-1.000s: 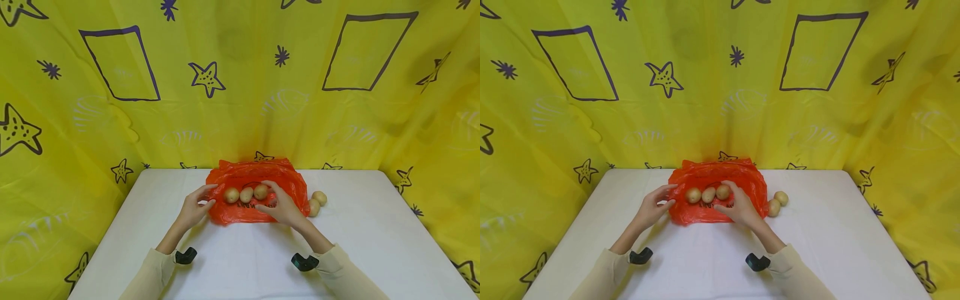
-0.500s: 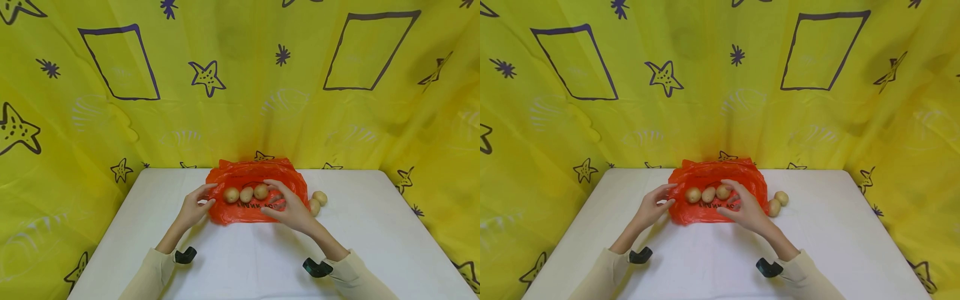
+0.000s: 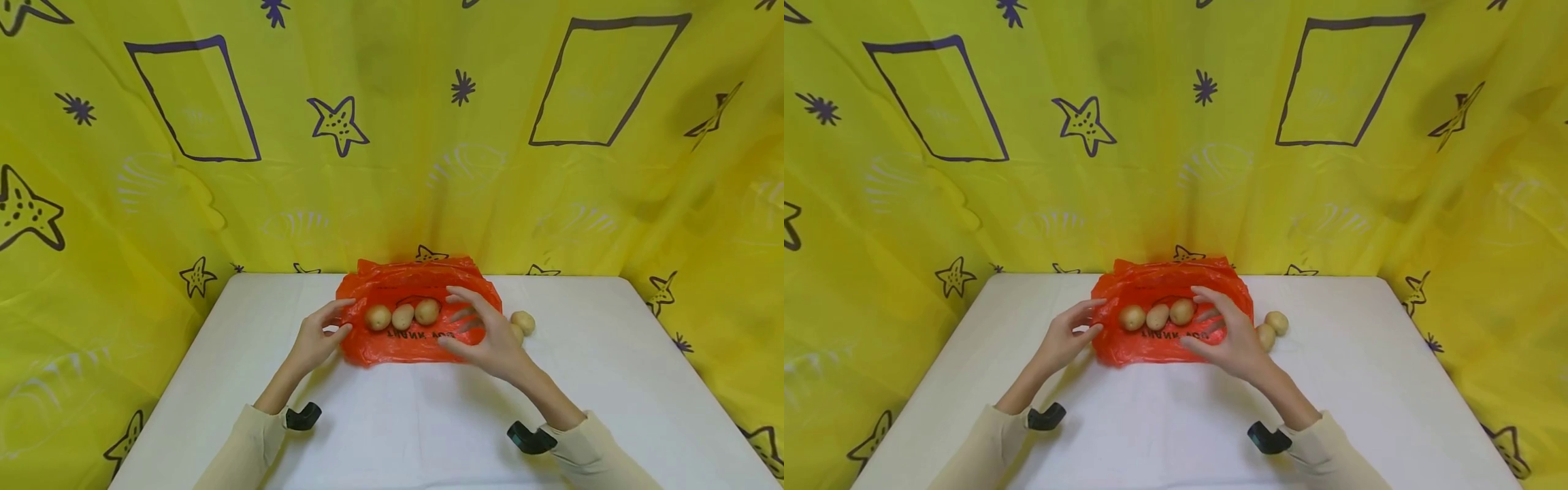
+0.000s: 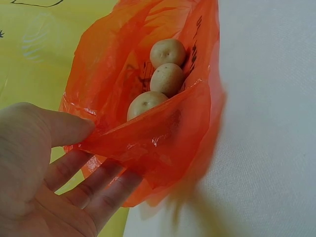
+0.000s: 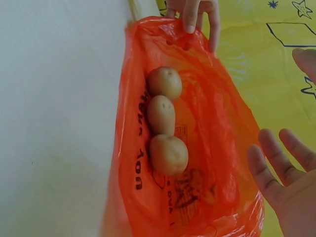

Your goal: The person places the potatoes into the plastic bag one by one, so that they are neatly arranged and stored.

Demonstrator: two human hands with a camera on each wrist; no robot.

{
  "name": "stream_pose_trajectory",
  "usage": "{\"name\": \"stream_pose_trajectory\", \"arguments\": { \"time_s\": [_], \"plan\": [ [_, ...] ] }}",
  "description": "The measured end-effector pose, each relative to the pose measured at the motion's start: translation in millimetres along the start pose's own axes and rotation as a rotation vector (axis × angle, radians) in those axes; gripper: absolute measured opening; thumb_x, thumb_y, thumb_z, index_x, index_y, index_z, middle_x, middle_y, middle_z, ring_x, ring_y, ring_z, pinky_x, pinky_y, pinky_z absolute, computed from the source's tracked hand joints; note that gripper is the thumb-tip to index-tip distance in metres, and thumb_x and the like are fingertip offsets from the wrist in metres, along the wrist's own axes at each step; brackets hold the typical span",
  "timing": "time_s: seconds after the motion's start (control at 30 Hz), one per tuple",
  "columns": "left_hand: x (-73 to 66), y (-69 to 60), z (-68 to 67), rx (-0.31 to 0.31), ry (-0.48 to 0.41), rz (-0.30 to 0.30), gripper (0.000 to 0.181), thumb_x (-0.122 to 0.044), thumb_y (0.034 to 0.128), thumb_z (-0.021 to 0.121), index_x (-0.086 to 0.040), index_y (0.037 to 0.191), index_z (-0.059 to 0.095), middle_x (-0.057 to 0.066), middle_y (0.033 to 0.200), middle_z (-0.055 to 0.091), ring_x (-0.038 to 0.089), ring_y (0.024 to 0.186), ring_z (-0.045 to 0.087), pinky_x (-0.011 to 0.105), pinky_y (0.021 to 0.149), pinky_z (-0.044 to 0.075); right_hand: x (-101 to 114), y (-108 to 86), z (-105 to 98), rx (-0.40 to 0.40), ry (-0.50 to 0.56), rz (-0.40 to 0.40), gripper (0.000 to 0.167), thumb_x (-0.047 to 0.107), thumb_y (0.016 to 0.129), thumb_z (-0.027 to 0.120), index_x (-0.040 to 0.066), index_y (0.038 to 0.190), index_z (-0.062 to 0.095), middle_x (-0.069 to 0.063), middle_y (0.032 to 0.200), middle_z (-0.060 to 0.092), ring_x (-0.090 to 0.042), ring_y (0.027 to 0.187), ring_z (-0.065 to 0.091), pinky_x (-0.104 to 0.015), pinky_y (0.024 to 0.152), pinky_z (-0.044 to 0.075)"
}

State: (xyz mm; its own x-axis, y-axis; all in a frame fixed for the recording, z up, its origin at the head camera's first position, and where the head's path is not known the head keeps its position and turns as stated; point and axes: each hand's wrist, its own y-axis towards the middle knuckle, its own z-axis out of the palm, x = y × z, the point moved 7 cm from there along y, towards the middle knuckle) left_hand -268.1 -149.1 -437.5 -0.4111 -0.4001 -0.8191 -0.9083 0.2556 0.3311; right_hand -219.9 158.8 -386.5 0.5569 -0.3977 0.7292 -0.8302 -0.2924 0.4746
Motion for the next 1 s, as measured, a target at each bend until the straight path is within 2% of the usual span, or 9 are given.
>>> {"name": "stream_pose_trajectory", "arguments": {
  "time_s": [0.17,0.2,0.33,0.4,0.5,0.63,0.83,0.93,1.0],
  "plan": [
    [-0.3,0.7,0.4,0.008,0.010,-0.014,0.043,0.003,0.0935,0.070,-0.010,0.134,0.065,0.014,0.120,0.072,0.031,0.105,0.069,0.047,0.090,0.060,-4,-3.5,-11,-0.056,-0.038,-0.023,0.077,0.011,0.080,0.089,0.021,0.146,0.052,0.003,0.129,0.063,-0.014,0.098,0.066,-0.038,0.082,0.060],
    [-4.5,0.4,0.1,0.008,0.008,-0.018,0.043,0.004,0.0933,0.069,-0.008,0.134,0.064,0.017,0.120,0.071,0.034,0.105,0.069,0.049,0.090,0.059,-6,-4.1,-14,-0.067,-0.051,-0.027,0.077,0.010,0.079,0.089,0.019,0.146,0.052,0.002,0.128,0.064,-0.014,0.097,0.066,-0.037,0.081,0.060],
    [-6.4,-0.1,0.0,-0.002,-0.002,-0.031,0.044,0.007,0.0928,0.069,-0.003,0.135,0.063,0.022,0.119,0.070,0.039,0.105,0.068,0.054,0.089,0.058,-12,-6.7,-26,-0.115,-0.129,-0.050,0.078,0.008,0.077,0.090,0.015,0.145,0.053,-0.002,0.124,0.066,-0.019,0.091,0.066,-0.034,0.075,0.060],
    [-6.8,-0.4,-0.3,-0.009,-0.002,-0.030,0.044,0.008,0.0923,0.069,-0.002,0.135,0.063,0.022,0.117,0.070,0.040,0.104,0.068,0.054,0.087,0.059,-16,-7.8,-33,-0.124,-0.155,-0.058,0.077,0.007,0.077,0.090,0.012,0.145,0.053,-0.006,0.122,0.067,-0.023,0.089,0.066,-0.035,0.073,0.060],
    [-0.5,-0.1,-0.7,-0.005,-0.011,-0.024,0.044,0.004,0.0927,0.071,-0.008,0.135,0.065,0.017,0.118,0.071,0.035,0.104,0.069,0.049,0.087,0.060,-21,-9.3,-42,-0.132,-0.183,-0.059,0.076,0.004,0.077,0.089,0.008,0.145,0.054,-0.012,0.122,0.066,-0.026,0.088,0.066,-0.032,0.073,0.059],
    [-1.2,0.7,-0.3,0.007,-0.017,-0.006,0.044,0.003,0.0931,0.071,-0.009,0.135,0.065,0.016,0.122,0.071,0.034,0.107,0.069,0.049,0.089,0.059,-32,-13.2,-57,-0.152,-0.212,-0.046,0.075,0.001,0.076,0.089,0.007,0.143,0.055,-0.013,0.121,0.066,-0.021,0.085,0.064,-0.025,0.072,0.059],
    [-2.0,0.8,-0.3,0.007,-0.001,0.000,0.044,0.004,0.0929,0.071,-0.010,0.135,0.064,0.015,0.123,0.071,0.033,0.108,0.069,0.048,0.090,0.059,-53,-20.5,-81,-0.190,-0.251,0.015,0.078,0.000,0.074,0.089,0.011,0.144,0.056,-0.008,0.121,0.066,-0.003,0.086,0.060,-0.016,0.071,0.055],
    [-1.1,1.3,0.1,0.006,-0.001,-0.001,0.044,0.004,0.0927,0.071,-0.009,0.135,0.065,0.015,0.122,0.071,0.033,0.108,0.069,0.049,0.090,0.059,-61,-23.0,-91,-0.204,-0.263,0.036,0.078,0.001,0.074,0.090,0.010,0.144,0.056,-0.008,0.120,0.066,-0.003,0.086,0.060,-0.014,0.072,0.054],
    [-0.8,1.7,0.5,0.003,-0.004,-0.001,0.044,0.004,0.0927,0.071,-0.009,0.134,0.065,0.016,0.122,0.071,0.033,0.108,0.069,0.050,0.090,0.059,-65,-24.5,-96,-0.210,-0.272,0.041,0.078,0.001,0.074,0.090,0.009,0.144,0.056,-0.009,0.120,0.067,-0.008,0.085,0.062,-0.013,0.071,0.053]
  ]
}}
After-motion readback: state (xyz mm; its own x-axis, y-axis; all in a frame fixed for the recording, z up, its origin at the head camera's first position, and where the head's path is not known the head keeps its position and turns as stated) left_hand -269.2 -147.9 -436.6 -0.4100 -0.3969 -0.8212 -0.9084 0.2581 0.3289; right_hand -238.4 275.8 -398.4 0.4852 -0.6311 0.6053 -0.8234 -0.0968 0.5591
